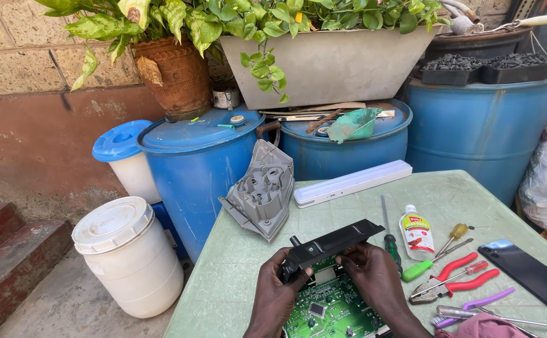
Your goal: Assembling an electronic device by fitting a circuit board into its housing and connecting internal cables.
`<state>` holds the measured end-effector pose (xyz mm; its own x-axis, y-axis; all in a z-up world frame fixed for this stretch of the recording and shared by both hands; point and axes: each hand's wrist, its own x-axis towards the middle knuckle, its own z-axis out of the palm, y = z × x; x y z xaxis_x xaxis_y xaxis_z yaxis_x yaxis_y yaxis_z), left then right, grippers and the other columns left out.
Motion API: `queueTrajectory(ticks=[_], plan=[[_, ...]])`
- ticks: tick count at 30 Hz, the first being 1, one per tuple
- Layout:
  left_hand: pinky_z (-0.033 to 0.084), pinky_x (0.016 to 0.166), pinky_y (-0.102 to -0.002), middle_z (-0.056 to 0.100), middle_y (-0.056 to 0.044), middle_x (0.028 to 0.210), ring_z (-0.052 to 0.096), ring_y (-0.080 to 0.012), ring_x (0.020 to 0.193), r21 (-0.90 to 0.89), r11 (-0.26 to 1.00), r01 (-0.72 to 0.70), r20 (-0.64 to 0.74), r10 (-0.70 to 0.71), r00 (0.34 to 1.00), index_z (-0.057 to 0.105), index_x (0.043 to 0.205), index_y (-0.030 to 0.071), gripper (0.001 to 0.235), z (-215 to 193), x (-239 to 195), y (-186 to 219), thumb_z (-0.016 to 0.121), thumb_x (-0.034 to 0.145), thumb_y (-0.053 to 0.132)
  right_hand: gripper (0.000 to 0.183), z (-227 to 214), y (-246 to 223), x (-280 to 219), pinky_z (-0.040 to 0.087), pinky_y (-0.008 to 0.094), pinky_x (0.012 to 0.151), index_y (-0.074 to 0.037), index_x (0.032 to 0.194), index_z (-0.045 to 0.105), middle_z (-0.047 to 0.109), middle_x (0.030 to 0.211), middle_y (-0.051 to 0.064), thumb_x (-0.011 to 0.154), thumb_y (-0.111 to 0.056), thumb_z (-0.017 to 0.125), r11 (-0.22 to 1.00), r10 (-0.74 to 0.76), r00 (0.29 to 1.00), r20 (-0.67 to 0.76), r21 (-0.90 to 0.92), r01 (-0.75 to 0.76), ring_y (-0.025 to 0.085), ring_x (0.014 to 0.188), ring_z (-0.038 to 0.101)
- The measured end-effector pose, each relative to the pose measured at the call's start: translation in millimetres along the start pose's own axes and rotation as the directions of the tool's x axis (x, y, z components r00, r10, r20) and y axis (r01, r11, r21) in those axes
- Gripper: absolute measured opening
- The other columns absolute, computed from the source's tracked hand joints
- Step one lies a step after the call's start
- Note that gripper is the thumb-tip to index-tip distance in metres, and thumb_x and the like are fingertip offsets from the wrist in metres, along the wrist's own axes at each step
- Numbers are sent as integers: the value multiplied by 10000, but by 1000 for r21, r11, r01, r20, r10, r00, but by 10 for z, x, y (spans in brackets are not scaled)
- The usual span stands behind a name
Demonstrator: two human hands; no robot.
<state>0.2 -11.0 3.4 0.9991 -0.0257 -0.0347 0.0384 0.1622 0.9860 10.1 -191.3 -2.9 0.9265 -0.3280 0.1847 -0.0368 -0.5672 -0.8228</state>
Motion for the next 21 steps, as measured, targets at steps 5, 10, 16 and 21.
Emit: queueTrajectory(ticks=[5,10,16,21], plan=[[499,914,-303,797,-37,1035,653,-153,1012,-45,992,-116,14,116,993,769,1155,94,413,-10,51,-96,795,744,64,149,26,-2,-5,456,288,622,-181,798,746,804,704,-56,791,-323,790,998,1,1000,-5,-65,-1,91,588,640],[490,803,-287,775,-40,953,615,-154,912,-47,995,-85,12,85,996,807,1124,75,375,-24,85,-141,787,758,-7,138,61,73,9,480,305,610,-167,819,743,825,751,-50,798,-302,762,997,-78,997,-2,-9,78,123,588,698],[532,859,-301,813,-63,980,678,-157,948,-65,989,-134,9,134,991,808,1054,36,338,-58,158,-221,796,724,-38,137,21,25,-15,483,317,630,-175,820,723,820,754,-59,798,-308,750,995,-96,995,5,-12,96,129,617,688],[515,835,-341,790,-89,954,645,-192,918,-172,981,-84,-8,84,996,813,1031,10,353,-70,80,-142,829,678,-11,181,-7,16,-11,482,299,626,-168,910,750,827,799,-50,795,-304,781,997,-73,997,29,-1,73,117,587,634]])
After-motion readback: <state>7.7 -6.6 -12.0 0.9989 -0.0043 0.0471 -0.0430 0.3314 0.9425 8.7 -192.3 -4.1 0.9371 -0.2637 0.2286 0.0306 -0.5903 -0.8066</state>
